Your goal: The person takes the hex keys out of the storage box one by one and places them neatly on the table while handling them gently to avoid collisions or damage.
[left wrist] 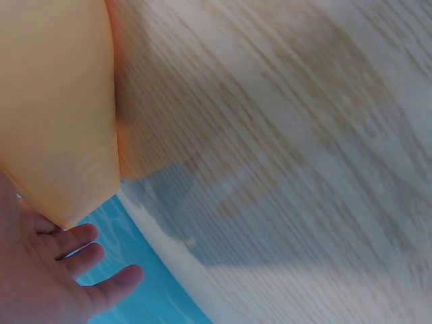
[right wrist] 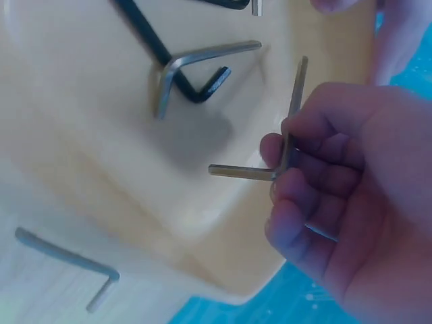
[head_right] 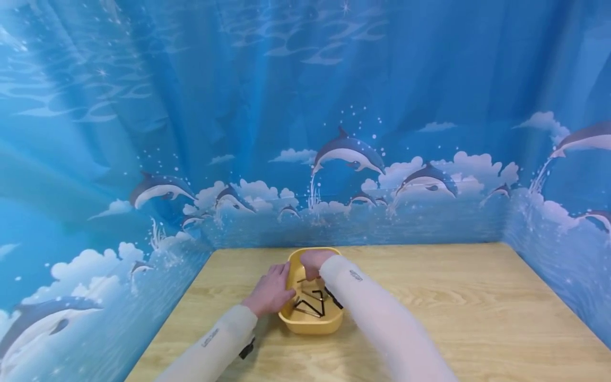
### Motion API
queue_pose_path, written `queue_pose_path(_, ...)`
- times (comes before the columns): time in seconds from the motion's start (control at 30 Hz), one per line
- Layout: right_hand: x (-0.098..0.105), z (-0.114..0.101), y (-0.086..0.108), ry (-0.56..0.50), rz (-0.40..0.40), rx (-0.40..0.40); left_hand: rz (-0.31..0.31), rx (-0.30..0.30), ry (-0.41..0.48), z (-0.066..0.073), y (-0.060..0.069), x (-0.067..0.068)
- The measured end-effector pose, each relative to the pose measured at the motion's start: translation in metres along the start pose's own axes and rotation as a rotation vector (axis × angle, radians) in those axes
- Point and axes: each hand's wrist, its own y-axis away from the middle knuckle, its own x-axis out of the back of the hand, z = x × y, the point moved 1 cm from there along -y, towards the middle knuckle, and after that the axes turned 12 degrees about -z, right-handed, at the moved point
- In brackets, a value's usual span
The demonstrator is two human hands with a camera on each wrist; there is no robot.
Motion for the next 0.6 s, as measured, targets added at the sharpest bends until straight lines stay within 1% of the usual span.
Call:
queue_pose_path(0.17, -0.001, 0.005, 0.008, 0.038, 0.06, 0.038, 0.003, -0.006, -0.003, -0.001, -0.001, -0.002)
queue_pose_path(0.23, -0.002, 0.006, 0.013, 0.047, 0.076, 0.054, 0.007, -0.012, -0.01, -0.002, -0.002, -0.004)
queue_pose_path(0.37, -0.001, 0.007, 0.024, 0.054, 0.1, 0.069, -0.006, -0.006, -0.011, -0.002, -0.002, -0.004)
queue_pose_path(0.47, 0.002, 0.007, 0.035, 0.056, 0.159, 0.09, -0.021, 0.006, -0.01, -0.001, -0.001, -0.003)
queue_pose_path(0.6, 0.007, 0.013, 0.048, 0.086, 0.25, 0.116, -0.02, 0.012, -0.011, 0.0, 0.0, -0.001)
